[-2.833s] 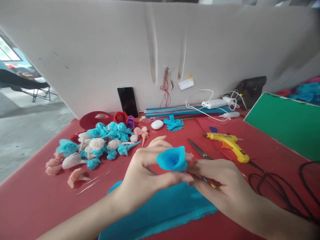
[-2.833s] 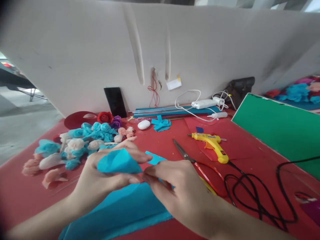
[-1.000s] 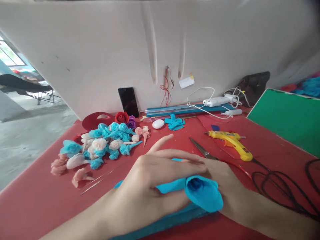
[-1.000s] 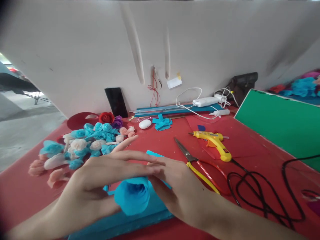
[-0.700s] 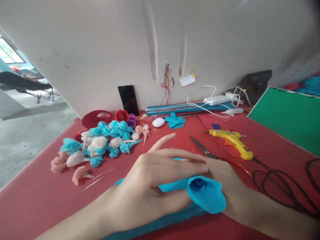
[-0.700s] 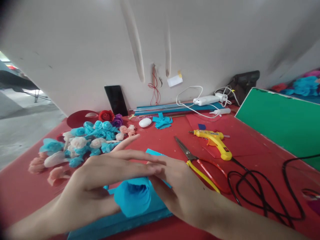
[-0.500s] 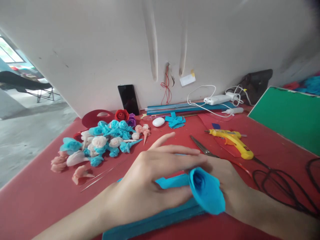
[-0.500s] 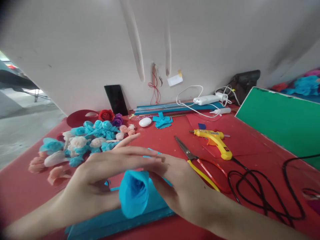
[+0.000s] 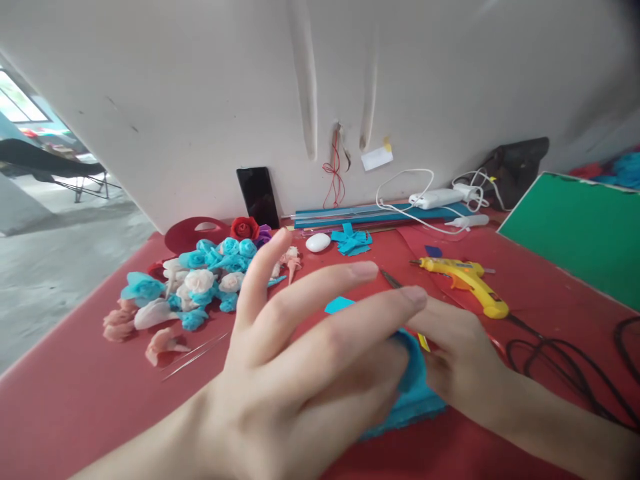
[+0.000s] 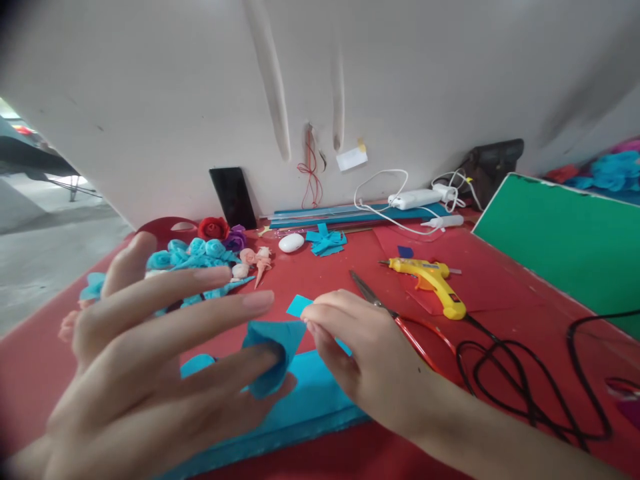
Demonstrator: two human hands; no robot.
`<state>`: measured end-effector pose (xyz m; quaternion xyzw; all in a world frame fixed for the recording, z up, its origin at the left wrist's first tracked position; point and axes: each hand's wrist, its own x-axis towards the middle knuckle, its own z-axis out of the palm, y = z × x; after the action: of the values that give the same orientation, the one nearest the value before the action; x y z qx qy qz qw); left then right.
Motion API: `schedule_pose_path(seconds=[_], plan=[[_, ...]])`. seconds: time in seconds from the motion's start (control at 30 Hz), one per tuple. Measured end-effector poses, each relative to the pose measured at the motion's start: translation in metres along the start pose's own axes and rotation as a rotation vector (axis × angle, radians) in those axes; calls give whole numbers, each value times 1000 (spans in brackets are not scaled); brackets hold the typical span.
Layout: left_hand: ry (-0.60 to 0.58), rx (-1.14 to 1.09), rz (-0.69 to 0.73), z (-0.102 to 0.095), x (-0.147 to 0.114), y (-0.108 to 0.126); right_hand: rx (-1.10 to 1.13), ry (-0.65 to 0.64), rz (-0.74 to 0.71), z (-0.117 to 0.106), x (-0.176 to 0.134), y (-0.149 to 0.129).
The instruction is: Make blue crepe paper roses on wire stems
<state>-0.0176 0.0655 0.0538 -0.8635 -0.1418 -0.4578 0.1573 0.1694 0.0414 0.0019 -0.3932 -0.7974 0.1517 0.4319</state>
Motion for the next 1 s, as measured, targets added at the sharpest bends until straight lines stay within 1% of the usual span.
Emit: schedule_pose_path(seconds=[0.07, 0.17, 0.27, 0.37, 0.47, 0.6, 0.7, 0.8, 0.9, 0.93, 1.0], plan=[[-12, 14, 4, -1, 0, -2, -24, 10, -11, -1, 1, 0], [-38, 29, 39, -4, 1, -6, -37, 12, 4, -1, 2, 0], [-61, 34, 41, -6, 3, -8, -32, 18, 25, 0, 1, 0], [-99, 28, 9, -4, 3, -9, -30, 27, 36, 1, 1, 1], [-101, -7, -26, -1, 1, -8, -19, 37, 37, 1, 0, 2], [-114, -56, -117, 3, 1, -9, 33, 18, 70, 3, 0, 6], [-118, -127, -166, 3, 2, -16, 99, 6, 120, 6, 0, 13], [-107, -217, -193, 1, 5, -28, 199, 27, 195, 9, 0, 18], [-44, -281, -321, 0, 4, -40, 363, 53, 314, 11, 1, 15], [-54, -304, -388, 1, 2, -44, 431, 62, 363, 12, 1, 12], [-162, -337, -533, 1, -6, -49, 577, 64, 464, 15, 1, 5]])
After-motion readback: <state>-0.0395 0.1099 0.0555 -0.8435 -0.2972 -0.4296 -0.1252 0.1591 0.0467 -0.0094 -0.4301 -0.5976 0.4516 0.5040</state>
